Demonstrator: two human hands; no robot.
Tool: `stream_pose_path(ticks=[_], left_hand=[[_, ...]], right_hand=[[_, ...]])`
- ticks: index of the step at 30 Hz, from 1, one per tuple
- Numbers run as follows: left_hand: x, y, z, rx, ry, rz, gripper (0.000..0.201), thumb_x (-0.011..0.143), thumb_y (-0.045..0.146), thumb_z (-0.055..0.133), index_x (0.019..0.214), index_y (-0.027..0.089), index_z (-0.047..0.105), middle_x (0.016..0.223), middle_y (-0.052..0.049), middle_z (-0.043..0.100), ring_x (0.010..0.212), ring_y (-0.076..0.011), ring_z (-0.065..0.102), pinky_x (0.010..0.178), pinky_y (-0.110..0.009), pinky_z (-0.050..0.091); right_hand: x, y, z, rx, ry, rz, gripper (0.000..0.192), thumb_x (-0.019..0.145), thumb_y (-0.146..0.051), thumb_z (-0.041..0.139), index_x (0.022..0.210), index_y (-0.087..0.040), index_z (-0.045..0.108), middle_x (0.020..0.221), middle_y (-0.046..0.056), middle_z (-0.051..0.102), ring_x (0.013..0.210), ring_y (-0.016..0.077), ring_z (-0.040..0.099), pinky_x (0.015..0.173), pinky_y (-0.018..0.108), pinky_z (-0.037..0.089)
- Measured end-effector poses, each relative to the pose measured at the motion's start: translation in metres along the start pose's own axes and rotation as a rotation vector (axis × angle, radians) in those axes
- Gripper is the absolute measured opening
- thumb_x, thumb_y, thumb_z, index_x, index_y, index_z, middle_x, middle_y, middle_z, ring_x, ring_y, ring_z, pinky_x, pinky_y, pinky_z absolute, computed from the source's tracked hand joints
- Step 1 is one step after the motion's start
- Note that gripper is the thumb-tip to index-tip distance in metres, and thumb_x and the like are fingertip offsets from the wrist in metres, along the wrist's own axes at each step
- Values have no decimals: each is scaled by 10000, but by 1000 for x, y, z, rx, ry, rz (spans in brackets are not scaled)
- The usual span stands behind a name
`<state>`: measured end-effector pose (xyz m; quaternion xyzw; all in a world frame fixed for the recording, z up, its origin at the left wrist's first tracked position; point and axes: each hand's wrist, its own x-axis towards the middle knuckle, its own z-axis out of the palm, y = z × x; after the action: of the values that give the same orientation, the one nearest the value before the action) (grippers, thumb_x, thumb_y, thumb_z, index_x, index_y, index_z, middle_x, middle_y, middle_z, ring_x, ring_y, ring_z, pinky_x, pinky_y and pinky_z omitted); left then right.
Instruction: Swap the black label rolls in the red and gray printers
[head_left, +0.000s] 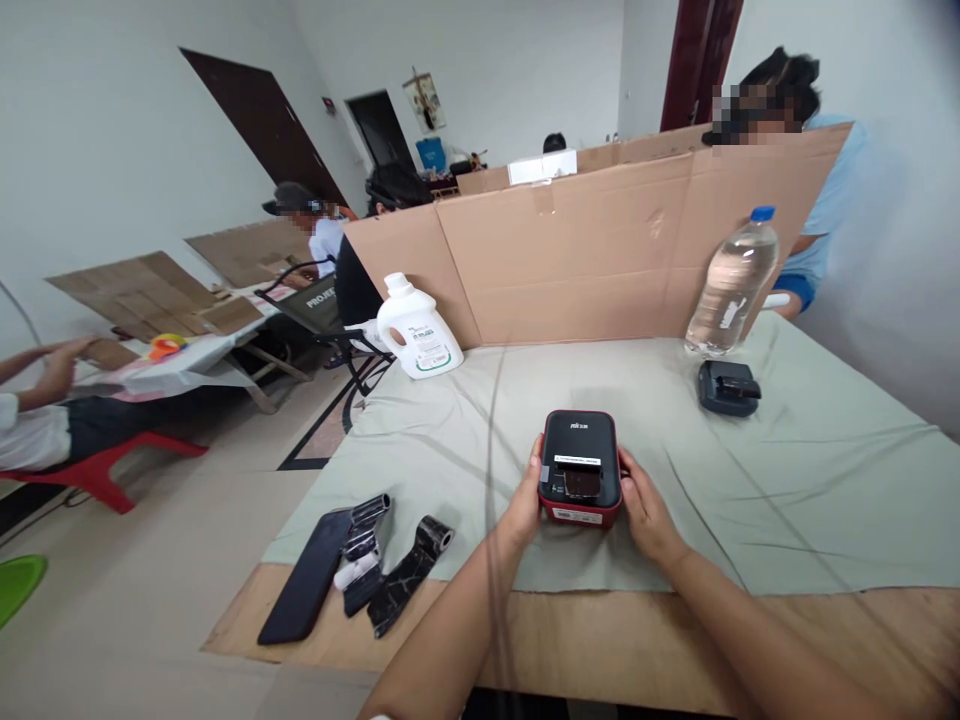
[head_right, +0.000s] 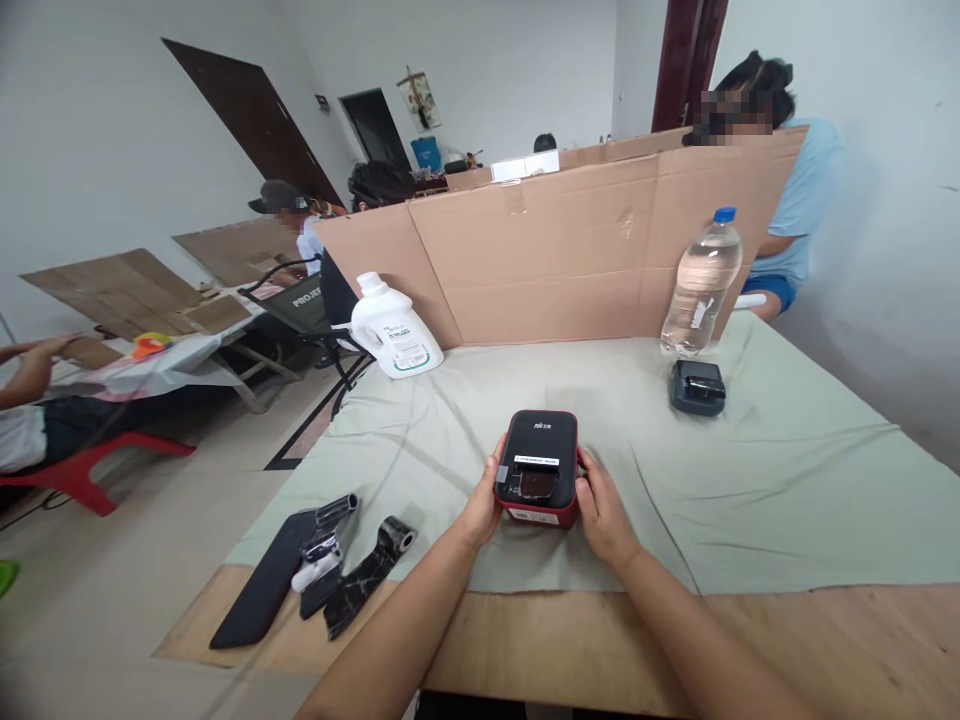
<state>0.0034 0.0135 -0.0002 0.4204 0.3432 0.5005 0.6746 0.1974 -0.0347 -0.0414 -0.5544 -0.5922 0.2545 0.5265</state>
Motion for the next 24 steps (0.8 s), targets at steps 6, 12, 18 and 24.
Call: stream_pose_path(ticks=[6,12,18,24], left_hand=[[-20,-3,3,-68,11,-52,643,824,560,581,1402,320,435,1553,35,320,1463,-202,207,1175,-339,253],[-16,1,-3,-173,58,-111,778,616,200,587,1375,288,437,1490,14,422,1391,-249,352,1097,-360,352],[-9,10,3,-190,89,-94,776,514,117,524,1278,242,487,1410,-19,492,1350,-253,388,1081,-350,335],[-10,4,2,-148,82,-41,756,526,138,525,1274,237,474,1397,-29,499,1345,-261,385,1111,-371,288]], right_hand=[[-14,-5,9,76,-31,34,506,994,-441,242,1444,-243,360,1474,77,431,1373,219,370,1166,466,263],[-7,-31,-2,-52,132,-149,392,962,-380,321,1263,-227,520,1437,115,429,1341,274,387,1111,525,326],[-8,-53,4,-258,96,-554,170,878,-288,493,842,-203,636,1479,76,369,1356,340,330,1065,565,339],[-13,-50,17,-308,183,-583,77,838,-250,555,830,-197,610,1525,76,315,1374,365,311,1058,566,337]])
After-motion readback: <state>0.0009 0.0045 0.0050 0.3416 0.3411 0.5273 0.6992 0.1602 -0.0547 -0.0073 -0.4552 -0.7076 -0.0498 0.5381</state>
